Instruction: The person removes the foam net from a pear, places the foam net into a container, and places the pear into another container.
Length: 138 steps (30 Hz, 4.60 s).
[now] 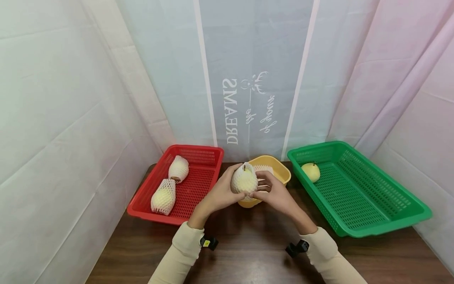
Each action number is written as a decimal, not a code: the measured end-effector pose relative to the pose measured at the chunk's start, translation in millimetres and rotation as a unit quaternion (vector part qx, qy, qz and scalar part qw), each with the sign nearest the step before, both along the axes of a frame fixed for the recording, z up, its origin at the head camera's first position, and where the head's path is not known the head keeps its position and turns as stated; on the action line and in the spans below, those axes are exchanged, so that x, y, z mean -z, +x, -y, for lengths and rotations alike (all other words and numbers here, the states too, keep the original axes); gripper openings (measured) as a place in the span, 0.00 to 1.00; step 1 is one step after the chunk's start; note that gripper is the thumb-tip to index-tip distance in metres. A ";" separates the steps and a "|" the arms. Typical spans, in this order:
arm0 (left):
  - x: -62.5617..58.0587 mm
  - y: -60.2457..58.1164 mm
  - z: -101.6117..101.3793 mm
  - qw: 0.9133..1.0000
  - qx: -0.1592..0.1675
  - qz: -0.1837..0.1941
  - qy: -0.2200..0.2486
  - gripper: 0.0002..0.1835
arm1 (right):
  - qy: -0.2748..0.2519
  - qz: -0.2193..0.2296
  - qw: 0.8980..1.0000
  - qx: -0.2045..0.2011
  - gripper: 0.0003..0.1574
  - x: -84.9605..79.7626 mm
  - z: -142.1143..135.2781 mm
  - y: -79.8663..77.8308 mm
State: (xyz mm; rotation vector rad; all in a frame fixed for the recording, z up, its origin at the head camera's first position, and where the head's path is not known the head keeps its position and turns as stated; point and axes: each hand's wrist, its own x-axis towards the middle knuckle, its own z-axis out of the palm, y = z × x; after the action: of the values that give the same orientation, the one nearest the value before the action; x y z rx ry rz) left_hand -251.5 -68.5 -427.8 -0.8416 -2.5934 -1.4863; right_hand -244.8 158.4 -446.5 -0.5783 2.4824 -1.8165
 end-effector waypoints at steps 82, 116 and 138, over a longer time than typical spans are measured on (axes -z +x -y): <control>101.0 36.4 -7.7 0.994 0.073 0.046 -0.074 0.49 | 0.187 -0.053 0.974 -0.117 0.48 68.6 -38.3 30.9; 106.0 31.5 -5.7 0.991 0.097 0.044 -0.080 0.49 | 0.223 -0.246 0.936 -0.117 0.15 11.4 -15.2 40.4; 109.7 30.7 -5.4 0.991 0.081 0.051 -0.098 0.49 | 0.351 -0.177 0.917 -0.074 0.21 13.2 -12.2 38.5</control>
State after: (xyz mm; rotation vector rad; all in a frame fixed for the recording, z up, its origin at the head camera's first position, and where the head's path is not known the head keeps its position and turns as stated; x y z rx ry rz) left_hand -220.8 -63.0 -537.5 -1.0442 -2.8446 -1.3594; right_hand -206.3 170.6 -459.7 -1.0508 2.9346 -0.7061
